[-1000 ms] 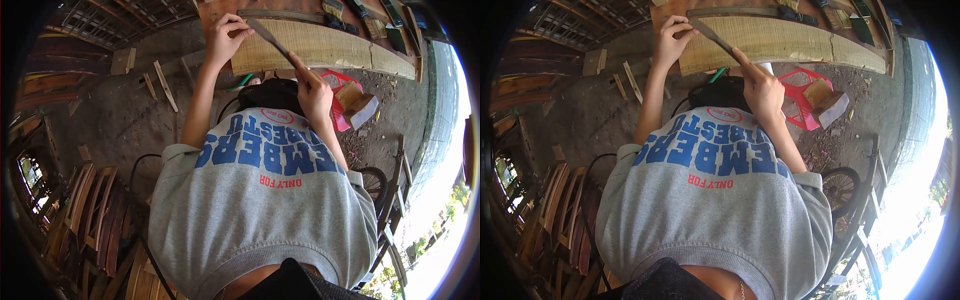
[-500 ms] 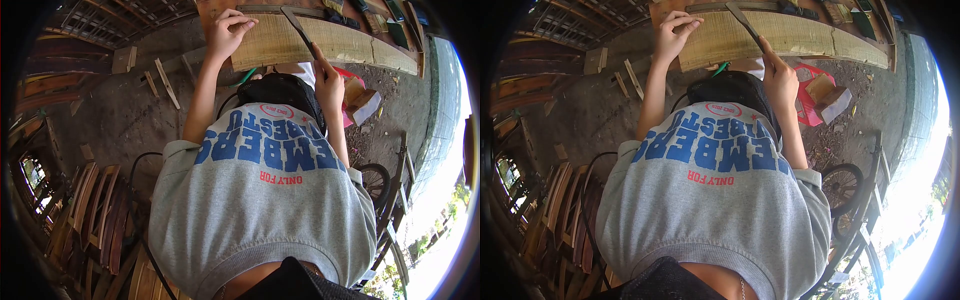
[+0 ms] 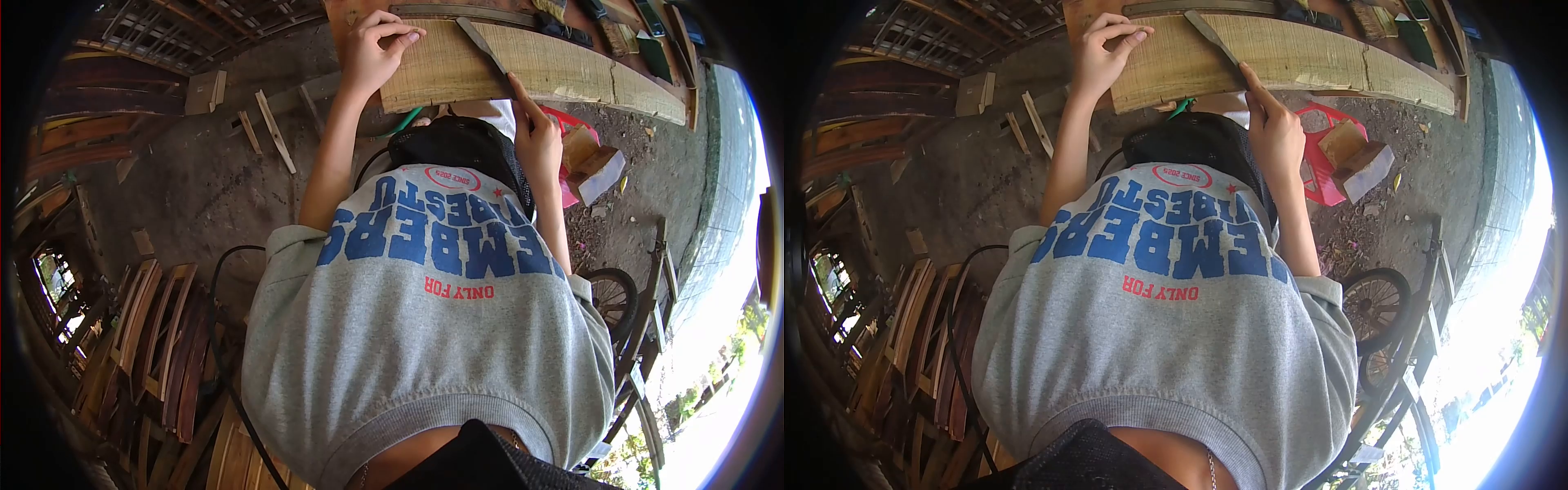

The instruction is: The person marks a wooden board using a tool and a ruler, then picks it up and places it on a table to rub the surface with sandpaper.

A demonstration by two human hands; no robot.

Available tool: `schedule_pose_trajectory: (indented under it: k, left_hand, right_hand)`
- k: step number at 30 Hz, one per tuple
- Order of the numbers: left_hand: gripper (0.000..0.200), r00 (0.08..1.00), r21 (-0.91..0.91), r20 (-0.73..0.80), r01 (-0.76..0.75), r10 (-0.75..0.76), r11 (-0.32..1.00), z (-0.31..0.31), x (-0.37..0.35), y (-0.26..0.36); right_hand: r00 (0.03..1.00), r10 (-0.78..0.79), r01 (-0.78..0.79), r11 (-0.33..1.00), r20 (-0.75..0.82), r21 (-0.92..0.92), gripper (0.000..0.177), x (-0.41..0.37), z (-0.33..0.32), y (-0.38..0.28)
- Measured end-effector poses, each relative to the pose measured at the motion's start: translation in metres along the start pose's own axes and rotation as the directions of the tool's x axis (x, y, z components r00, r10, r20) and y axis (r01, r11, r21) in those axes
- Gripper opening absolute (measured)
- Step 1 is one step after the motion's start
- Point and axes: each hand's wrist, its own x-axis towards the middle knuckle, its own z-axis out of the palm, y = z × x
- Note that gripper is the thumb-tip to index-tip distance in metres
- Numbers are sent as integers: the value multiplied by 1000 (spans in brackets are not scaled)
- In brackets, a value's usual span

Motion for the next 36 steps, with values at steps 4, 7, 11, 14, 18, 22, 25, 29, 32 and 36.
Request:
schedule_pose_trajectory:
  k: [4, 7, 11, 14, 18, 22, 25, 29, 32, 36]
  left_hand:
    - [8, 1000, -25, 1, -13, 13, 1000, 1, 0, 0]
    - [9, 1000, -32, -3, -1, 1, 999, 1, 0, -1]
    - [9, 1000, -12, 0, 6, -6, 1000, 1, 0, -1]
    - [9, 1000, -2, -9, -6, 6, 1000, 1, 0, -2]
    - [11, 999, 23, -28, -38, 39, 999, 2, 0, -4]
    - [14, 998, 44, -29, -62, 64, 997, 1, -1, -5]
    - [16, 997, 33, -46, -65, 67, 997, 1, 0, -6]
    - [14, 998, 31, -28, -50, 51, 998, -2, 3, -3]
    - [14, 998, 55, -25, -54, 56, 997, -2, -4, -4]
    - [15, 999, 35, -4, -44, 44, 998, -2, -1, -7]
  right_hand:
    - [1000, 10, -10, 1000, 8, 14, 40, 0, -1, -1]
    - [1000, -2, 2, 1000, 8, 29, 40, 0, -1, -1]
    - [1000, -8, 7, 1000, 9, 26, 40, 0, -3, -1]
    - [1000, -18, 18, 999, 5, 42, 40, 1, -2, 0]
    - [996, -78, 79, 997, -51, 22, 44, -2, -5, -5]
    - [959, -220, 235, 970, -180, 67, 49, -3, -5, -24]
    - [941, -307, 312, 950, -144, 10, 48, -2, 6, -24]
    - [949, -307, 306, 952, -64, -34, 50, -6, 5, -29]
    - [945, -317, 314, 948, -76, -50, 50, -10, 15, -20]
    - [944, -326, 320, 943, -54, -95, 49, -8, 10, -20]
